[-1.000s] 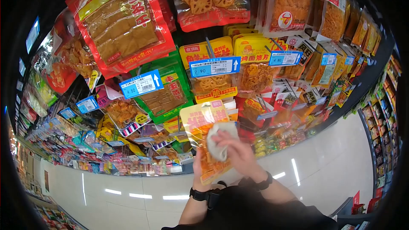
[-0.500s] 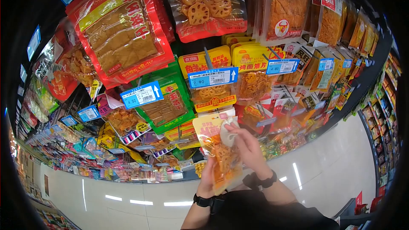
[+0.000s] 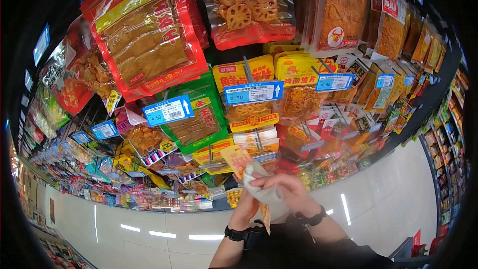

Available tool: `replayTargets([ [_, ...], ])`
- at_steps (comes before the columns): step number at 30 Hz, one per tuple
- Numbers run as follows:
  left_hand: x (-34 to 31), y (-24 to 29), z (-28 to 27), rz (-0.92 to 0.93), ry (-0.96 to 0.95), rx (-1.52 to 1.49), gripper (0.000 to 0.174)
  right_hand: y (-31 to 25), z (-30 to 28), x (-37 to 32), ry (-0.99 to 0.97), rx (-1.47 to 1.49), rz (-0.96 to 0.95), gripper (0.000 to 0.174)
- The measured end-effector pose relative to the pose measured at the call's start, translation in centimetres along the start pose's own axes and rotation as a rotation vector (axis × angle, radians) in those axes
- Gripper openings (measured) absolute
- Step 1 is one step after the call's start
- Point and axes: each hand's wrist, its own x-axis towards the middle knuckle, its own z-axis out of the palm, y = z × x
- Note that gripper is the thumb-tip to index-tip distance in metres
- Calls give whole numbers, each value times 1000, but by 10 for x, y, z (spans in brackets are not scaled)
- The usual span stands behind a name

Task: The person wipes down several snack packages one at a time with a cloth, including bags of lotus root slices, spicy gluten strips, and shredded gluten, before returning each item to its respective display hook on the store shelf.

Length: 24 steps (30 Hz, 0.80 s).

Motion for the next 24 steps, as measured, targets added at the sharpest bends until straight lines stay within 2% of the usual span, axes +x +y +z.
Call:
replayTargets([
  [2, 6, 3, 2, 140, 86, 179, 71, -9, -9, -2, 52, 27, 43, 15],
  [3, 7, 8, 6, 142, 83, 177, 71, -14, -12, -3, 108, 56, 85, 14],
  [5, 6, 23, 18, 276, 155, 340, 87, -21, -20, -4, 151, 61, 62, 16],
  [7, 9, 32, 20, 311, 179, 282, 87, -29, -30, -2, 180, 272, -56, 18],
  [12, 13, 50, 29, 498, 314, 394, 80, -48, -53, 4, 385, 31, -183, 23],
  [15, 16, 54, 38, 594, 348, 496, 78, -53, -53, 8, 365, 171, -155, 24],
  [17, 19, 56, 47, 640, 354, 556, 77, -58, -46, 15, 326, 162, -114, 27],
  [19, 24, 58, 55, 749, 369, 672, 77, -61, -32, 30, 416, 156, -43, 32],
  [21, 30, 65, 63, 793, 369, 718, 79, -59, -28, 47, 364, 206, -69, 37],
  [23, 35, 67, 64, 841, 360, 762, 80, -53, -28, 65, 254, 440, -51, 42],
  [24, 39, 68, 62, 829, 381, 737, 81, -55, -23, 75, 272, 497, 7, 46],
])
